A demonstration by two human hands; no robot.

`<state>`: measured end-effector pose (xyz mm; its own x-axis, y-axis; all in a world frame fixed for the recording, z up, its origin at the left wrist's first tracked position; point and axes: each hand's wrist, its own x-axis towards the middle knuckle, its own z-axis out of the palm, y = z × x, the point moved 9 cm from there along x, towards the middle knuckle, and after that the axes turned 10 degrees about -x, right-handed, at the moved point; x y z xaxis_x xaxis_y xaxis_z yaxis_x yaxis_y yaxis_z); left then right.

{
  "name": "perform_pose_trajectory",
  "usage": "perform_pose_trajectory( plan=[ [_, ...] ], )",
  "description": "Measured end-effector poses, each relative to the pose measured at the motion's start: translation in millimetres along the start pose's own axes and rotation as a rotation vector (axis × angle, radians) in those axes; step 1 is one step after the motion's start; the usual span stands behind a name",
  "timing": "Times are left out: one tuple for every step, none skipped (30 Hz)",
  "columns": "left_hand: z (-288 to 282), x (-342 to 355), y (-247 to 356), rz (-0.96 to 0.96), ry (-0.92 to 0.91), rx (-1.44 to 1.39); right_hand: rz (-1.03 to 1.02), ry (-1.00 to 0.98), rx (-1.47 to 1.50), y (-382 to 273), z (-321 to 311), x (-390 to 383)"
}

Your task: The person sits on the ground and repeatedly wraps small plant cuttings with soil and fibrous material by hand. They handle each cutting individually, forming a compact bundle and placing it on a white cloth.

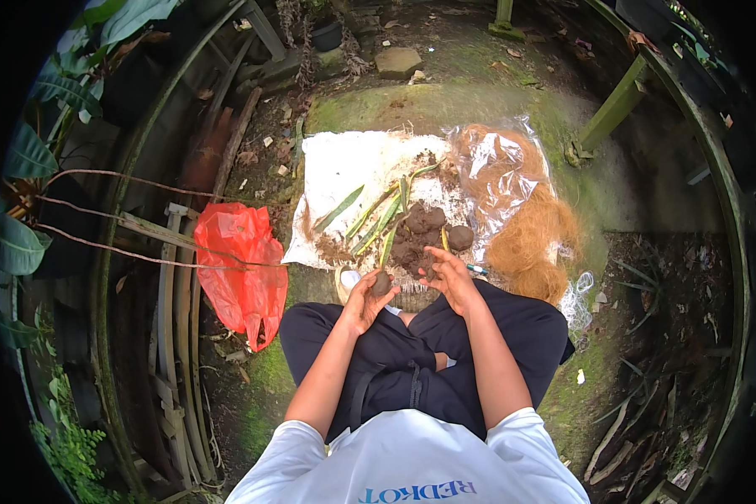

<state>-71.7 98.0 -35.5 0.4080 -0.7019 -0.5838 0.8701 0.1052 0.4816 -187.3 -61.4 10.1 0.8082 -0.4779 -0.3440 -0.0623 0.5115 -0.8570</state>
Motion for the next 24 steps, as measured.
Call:
perform_pose_trajectory(
  plan=[
    [0.8,4.7,-4.0,-0.034,-0.025,-0.015,0.014,-0.007,0.005,0.4,4.6,-1.9],
    [3.1,9.6,-8.2,-0.071,-0.057,-0.028,0.042,-0.017,0.011,5.8,3.4,-1.9],
    [1.0,12.9,-11.5,-0.107,-0.056,0.007,0.069,-0.025,0.018,12.2,1.0,-0.8],
    [-1.4,15.8,-14.5,-0.142,-0.055,0.042,0.097,-0.033,0.026,18.3,-0.1,0.2],
    [-5.9,18.1,-20.3,-0.181,-0.052,0.074,0.118,-0.017,-0.006,23.8,-1.7,-0.8],
    [-8.9,20.8,-22.5,-0.190,-0.065,0.069,0.139,-0.001,-0.038,29.4,-2.8,-1.5],
    [-12.2,23.3,-23.9,-0.199,-0.079,0.064,0.160,0.015,-0.070,34.8,-3.8,-2.5],
    [-12.7,23.2,-23.5,-0.203,-0.089,0.055,0.179,0.012,-0.096,36.5,-0.5,-4.1],
    [-18.5,24.4,-25.5,-0.223,-0.029,0.075,0.199,0.008,-0.122,38.0,3.0,-5.9],
    [-23.2,26.2,-28.2,-0.242,0.032,0.094,0.218,0.002,-0.149,39.6,6.8,-7.7],
    [-27.4,26.4,-29.7,-0.260,0.091,0.115,0.214,0.010,-0.181,39.9,8.4,-8.6],
    [-23.7,27.2,-28.2,-0.218,0.066,0.115,0.210,0.016,-0.213,40.1,9.7,-10.9],
    [-19.8,27.8,-26.8,-0.176,0.043,0.115,0.205,0.022,-0.245,40.5,11.2,-12.7],
    [-12.3,28.6,-24.8,-0.139,0.013,0.118,0.196,0.028,-0.267,42.2,8.1,-13.1],
    [-5.5,26.3,-20.6,-0.088,-0.040,0.130,0.187,0.034,-0.288,45.7,4.3,-11.7],
    [-0.4,24.9,-19.8,-0.082,-0.067,0.126,0.178,0.040,-0.310,48.1,0.8,-10.8],
    [2.5,23.4,-18.2,-0.073,-0.091,0.124,0.159,0.051,-0.316,48.3,-0.2,-10.2],
    [5.9,22.3,-17.1,-0.065,-0.114,0.121,0.140,0.062,-0.322,48.2,-1.8,-9.8],
    [8.5,21.9,-17.6,-0.072,-0.122,0.126,0.120,0.075,-0.327,47.7,-4.2,-9.6],
    [9.9,21.8,-17.7,-0.079,-0.128,0.134,0.108,0.088,-0.329,47.1,-4.6,-9.9],
    [11.1,21.5,-17.8,-0.086,-0.134,0.142,0.095,0.102,-0.332,46.2,-5.7,-10.5],
    [12.7,20.6,-18.3,-0.097,-0.147,0.129,0.083,0.117,-0.334,44.9,-7.4,-10.5],
    [13.9,19.3,-18.7,-0.109,-0.159,0.118,0.076,0.135,-0.332,42.6,-6.2,-11.0],
    [15.6,18.5,-19.4,-0.122,-0.171,0.107,0.069,0.153,-0.330,40.7,-5.1,-12.0]
  ],
)
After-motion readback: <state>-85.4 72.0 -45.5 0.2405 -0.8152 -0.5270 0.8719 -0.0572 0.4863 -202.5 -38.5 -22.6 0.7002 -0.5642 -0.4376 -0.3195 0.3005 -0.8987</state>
